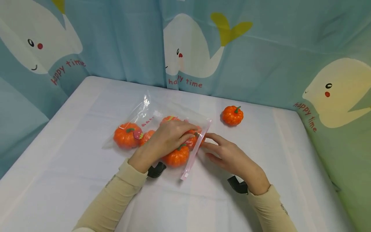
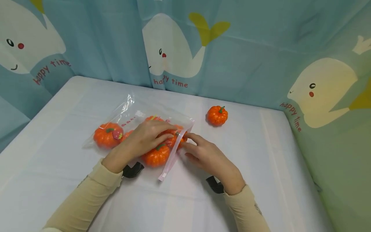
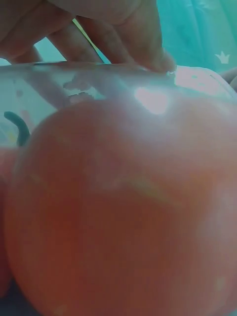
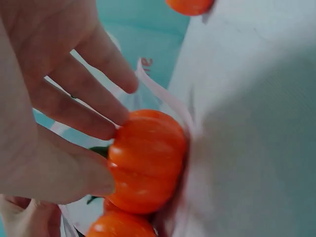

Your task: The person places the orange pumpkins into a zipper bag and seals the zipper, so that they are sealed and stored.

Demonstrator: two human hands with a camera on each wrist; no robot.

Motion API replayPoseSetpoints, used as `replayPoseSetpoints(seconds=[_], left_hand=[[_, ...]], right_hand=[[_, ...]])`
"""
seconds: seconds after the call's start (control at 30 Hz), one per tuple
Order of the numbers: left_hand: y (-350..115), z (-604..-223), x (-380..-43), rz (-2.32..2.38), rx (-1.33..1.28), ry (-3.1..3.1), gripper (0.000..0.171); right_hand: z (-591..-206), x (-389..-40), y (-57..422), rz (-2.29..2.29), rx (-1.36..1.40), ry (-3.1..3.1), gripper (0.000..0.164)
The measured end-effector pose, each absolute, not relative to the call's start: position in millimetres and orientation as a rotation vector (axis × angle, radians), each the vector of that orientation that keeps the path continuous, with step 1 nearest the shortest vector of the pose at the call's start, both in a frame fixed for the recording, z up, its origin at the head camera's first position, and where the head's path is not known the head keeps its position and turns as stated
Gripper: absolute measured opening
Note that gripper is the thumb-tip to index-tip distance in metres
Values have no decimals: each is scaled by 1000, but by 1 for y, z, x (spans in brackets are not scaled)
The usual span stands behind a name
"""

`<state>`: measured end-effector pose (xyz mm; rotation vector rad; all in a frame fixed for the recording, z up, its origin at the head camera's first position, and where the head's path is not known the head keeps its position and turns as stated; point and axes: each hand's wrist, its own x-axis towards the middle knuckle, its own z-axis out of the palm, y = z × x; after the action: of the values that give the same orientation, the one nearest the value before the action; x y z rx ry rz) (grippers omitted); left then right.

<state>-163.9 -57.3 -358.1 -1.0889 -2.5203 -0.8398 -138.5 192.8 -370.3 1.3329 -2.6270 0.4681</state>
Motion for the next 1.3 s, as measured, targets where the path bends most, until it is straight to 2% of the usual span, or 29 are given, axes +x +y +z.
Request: replayPoseSetpoints(seconds=[0.33, 0.6, 0.97, 1.3], left_hand=[[-59, -358, -166, -843, -1037, -2449, 22], [-59, -353, -165, -871, -1031, -2451, 20], [-58, -353, -167, -939, -1077, -2423, 18], [-59, -352, -166, -982, -1065, -2492, 19]], right_hand=[[-388, -145, 177, 397, 1371, -2505, 58], [-385, -146, 181, 381, 1336, -2535, 61], [-395, -151, 161, 455, 1462, -2475, 54], [-397, -151, 166, 422, 1439, -2502, 60]])
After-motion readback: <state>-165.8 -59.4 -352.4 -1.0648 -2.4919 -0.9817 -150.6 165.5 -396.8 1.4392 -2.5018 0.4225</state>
